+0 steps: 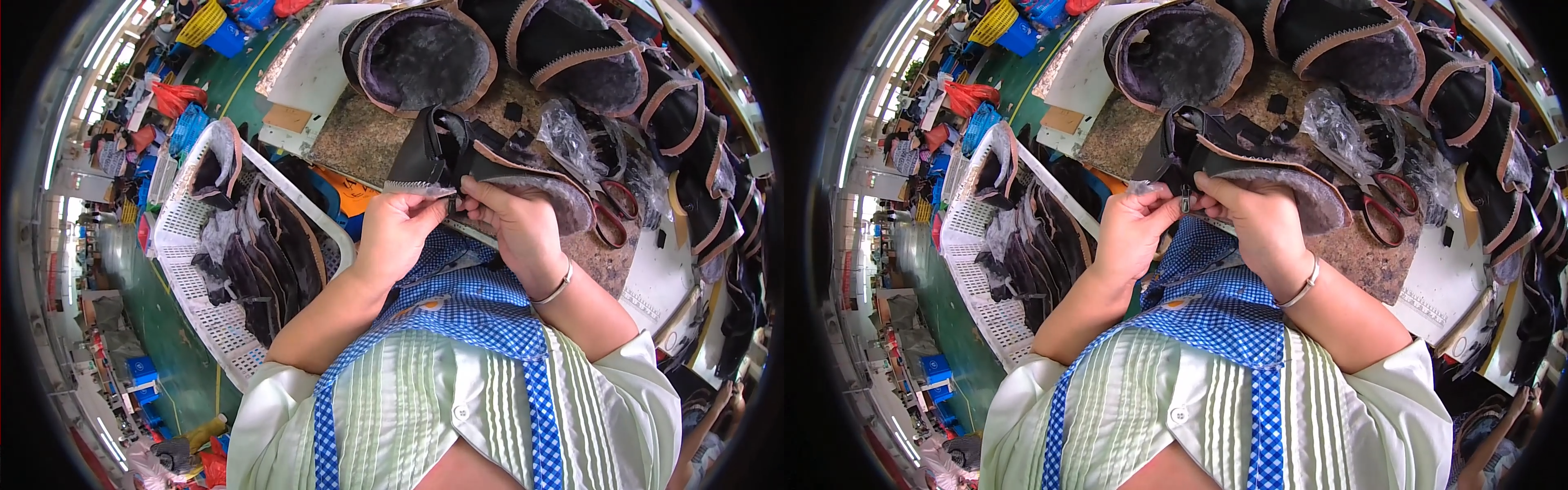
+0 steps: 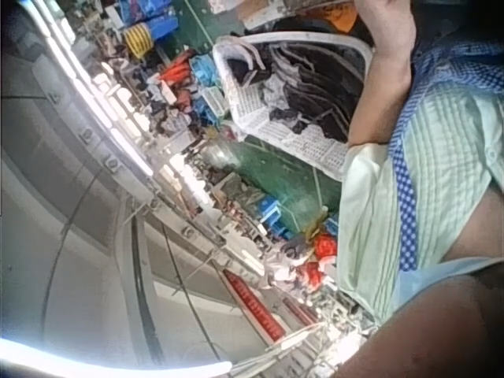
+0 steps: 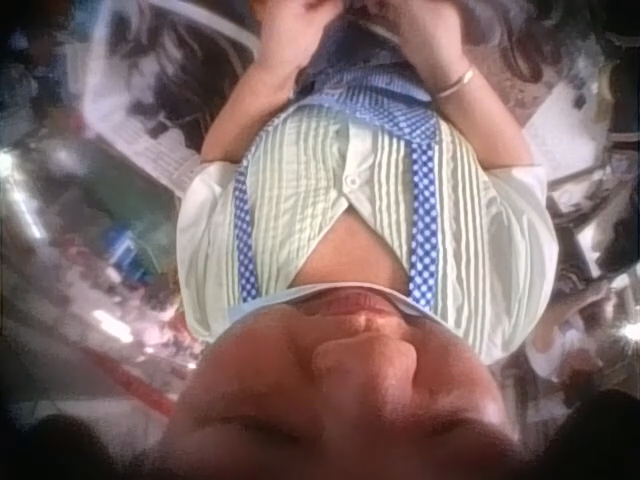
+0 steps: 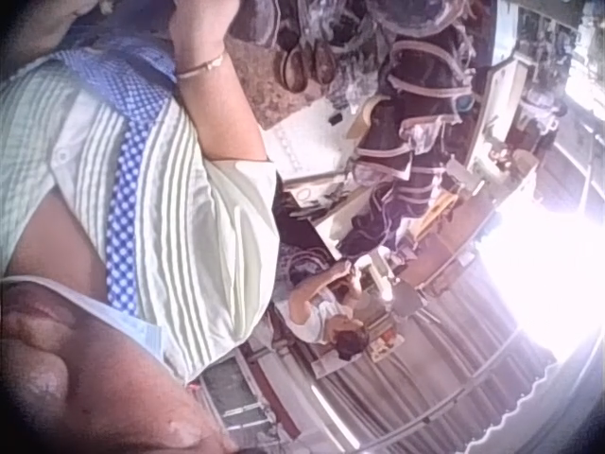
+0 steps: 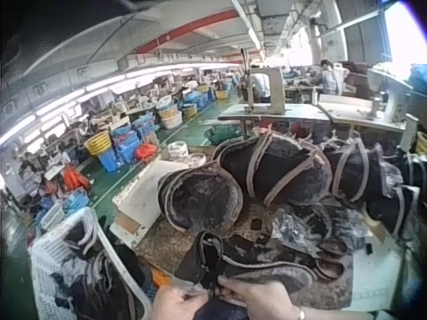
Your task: Trimming excess material and inspecting zippers on leather boot uppers at a factory workbench.
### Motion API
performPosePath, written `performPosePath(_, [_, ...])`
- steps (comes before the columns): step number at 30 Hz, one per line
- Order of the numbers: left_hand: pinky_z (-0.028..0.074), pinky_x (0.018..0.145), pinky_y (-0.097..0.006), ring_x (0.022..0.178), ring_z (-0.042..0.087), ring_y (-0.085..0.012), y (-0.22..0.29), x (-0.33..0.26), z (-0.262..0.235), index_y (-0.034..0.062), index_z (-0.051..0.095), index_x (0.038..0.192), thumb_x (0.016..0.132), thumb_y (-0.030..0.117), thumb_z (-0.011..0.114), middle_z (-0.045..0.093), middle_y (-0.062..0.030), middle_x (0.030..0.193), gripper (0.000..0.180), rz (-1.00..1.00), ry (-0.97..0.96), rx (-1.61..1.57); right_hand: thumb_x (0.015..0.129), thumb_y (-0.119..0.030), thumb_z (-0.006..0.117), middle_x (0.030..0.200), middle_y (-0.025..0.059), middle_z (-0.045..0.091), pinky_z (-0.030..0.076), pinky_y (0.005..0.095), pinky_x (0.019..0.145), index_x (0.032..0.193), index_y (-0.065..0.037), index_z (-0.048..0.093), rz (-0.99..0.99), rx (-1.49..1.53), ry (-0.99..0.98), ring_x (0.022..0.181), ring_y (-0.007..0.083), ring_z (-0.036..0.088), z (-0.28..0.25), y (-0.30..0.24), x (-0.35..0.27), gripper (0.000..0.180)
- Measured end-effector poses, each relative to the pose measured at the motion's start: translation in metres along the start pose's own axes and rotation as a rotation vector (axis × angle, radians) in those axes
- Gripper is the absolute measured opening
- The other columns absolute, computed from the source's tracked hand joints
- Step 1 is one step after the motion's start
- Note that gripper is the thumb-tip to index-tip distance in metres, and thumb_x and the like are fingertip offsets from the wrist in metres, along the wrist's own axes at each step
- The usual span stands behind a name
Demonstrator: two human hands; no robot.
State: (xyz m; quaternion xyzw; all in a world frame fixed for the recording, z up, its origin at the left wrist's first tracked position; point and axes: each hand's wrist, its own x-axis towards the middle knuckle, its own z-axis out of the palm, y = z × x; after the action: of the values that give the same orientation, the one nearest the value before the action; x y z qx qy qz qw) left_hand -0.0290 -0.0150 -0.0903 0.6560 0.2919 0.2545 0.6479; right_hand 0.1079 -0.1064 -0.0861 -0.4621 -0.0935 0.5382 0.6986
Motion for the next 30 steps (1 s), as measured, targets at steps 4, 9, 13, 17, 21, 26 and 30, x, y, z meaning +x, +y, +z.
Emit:
performPosePath(4, [0.043,0.06,-0.018,0.069,0.055,-0.0027,0.007,-0.002,0.003,-0.0024,0.068,0.081,0.089,0.0,0.064,0.067,-0.0006,0.078,0.009,-0.049,0.009,0.015,0.085,-0.006,0.069,0.081,0.0083,0.067,0.046,0.0227,0.066,0.088,0.005,0.069,-0.041,-0.032,0.004,0.072,0.0125,0.06,0.004,0.001,-0.003,0.011])
performPosePath(9, [0.05,0.073,-0.021,0.08,0.062,-0.0056,0.003,0.0,-0.001,-0.0028,0.071,0.099,0.089,0.001,0.063,0.072,-0.0036,0.087,0.013,-0.024,0.003,0.036,0.083,-0.004,0.068,0.075,0.0058,0.064,0.041,0.0226,0.062,0.083,0.002,0.068,-0.125,-0.093,0.011,0.069,0.011,0.057,0.008,0.0,-0.005,0.007])
performPosePath(13, [0.05,0.073,-0.021,0.079,0.062,-0.0053,-0.001,0.001,-0.001,-0.0027,0.071,0.099,0.089,0.0,0.062,0.072,-0.0035,0.086,0.013,0.016,-0.018,0.009,0.084,-0.004,0.067,0.074,0.0048,0.063,0.04,0.0226,0.062,0.082,0.003,0.068,-0.164,-0.062,-0.018,0.068,0.0106,0.056,0.007,-0.006,-0.004,0.007])
performPosePath(17, [0.048,0.069,-0.021,0.074,0.06,-0.0058,0.006,0.001,0.003,-0.0032,0.069,0.093,0.089,0.0,0.063,0.07,-0.0032,0.082,0.008,-0.007,0.015,0.032,0.085,-0.006,0.067,0.075,0.0032,0.063,0.04,0.0219,0.061,0.083,0.002,0.068,-0.172,-0.123,-0.017,0.067,0.0093,0.055,0.007,0.002,-0.004,0.008])
performPosePath(21, [0.05,0.071,-0.022,0.074,0.062,-0.0094,-0.004,0.006,-0.005,-0.0046,0.067,0.087,0.089,0.0,0.063,0.069,-0.0058,0.082,0.006,-0.029,0.019,0.03,0.085,-0.007,0.067,0.076,0.0023,0.064,0.04,0.0216,0.061,0.087,0.001,0.069,-0.129,-0.193,0.039,0.067,0.0088,0.054,0.009,0.002,-0.011,0.009])
performPosePath(26, [0.052,0.074,-0.023,0.078,0.066,-0.0127,-0.001,0.004,-0.003,-0.0055,0.065,0.087,0.089,0.001,0.063,0.07,-0.0102,0.085,0.007,-0.036,0.013,-0.044,0.086,0.003,0.062,0.093,0.0098,0.068,0.055,0.0249,0.077,0.099,0.007,0.064,-0.167,-0.244,-0.03,0.086,0.0152,0.067,0.006,0.0,-0.01,0.014])
performPosePath(30, [0.052,0.078,-0.023,0.08,0.066,-0.0112,0.001,0.006,-0.007,-0.0063,0.07,0.093,0.09,0.002,0.063,0.072,-0.0097,0.088,0.011,-0.071,-0.063,-0.189,0.086,0.003,0.062,0.093,0.0097,0.069,0.055,0.0249,0.076,0.101,0.007,0.064,-0.176,-0.25,-0.041,0.084,0.0151,0.067,0.0,0.007,-0.008,0.015])
